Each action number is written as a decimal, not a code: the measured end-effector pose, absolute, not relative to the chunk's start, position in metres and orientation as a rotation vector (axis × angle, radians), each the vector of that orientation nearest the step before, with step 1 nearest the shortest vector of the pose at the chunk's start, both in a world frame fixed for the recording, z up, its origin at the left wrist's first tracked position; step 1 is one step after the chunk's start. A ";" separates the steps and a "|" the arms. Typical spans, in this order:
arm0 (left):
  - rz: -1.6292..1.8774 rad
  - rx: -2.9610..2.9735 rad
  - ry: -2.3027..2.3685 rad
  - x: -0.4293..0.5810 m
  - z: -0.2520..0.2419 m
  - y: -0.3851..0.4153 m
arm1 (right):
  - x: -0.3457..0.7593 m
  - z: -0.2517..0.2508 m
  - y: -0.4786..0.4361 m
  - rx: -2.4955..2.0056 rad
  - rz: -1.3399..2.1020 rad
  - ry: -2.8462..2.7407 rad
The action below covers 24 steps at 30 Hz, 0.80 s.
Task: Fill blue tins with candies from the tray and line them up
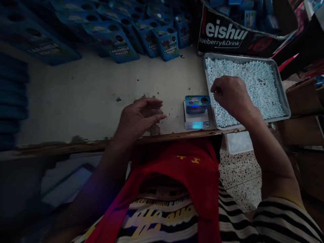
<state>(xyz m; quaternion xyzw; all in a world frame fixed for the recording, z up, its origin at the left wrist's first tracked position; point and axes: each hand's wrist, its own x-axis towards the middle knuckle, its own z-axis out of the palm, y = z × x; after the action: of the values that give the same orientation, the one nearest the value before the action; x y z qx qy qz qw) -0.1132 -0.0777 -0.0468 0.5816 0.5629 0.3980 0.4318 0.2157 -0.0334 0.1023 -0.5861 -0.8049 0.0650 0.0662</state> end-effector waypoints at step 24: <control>0.917 1.590 1.447 -0.088 -0.033 -0.075 | 0.297 0.019 -0.041 -1.916 0.730 -1.734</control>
<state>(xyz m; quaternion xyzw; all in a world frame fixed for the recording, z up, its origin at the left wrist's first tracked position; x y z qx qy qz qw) -0.0881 -0.0749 -0.0333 0.6260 0.5696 0.3610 0.3916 0.2975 -0.0411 0.0193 -0.6951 -0.6291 0.2646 0.2261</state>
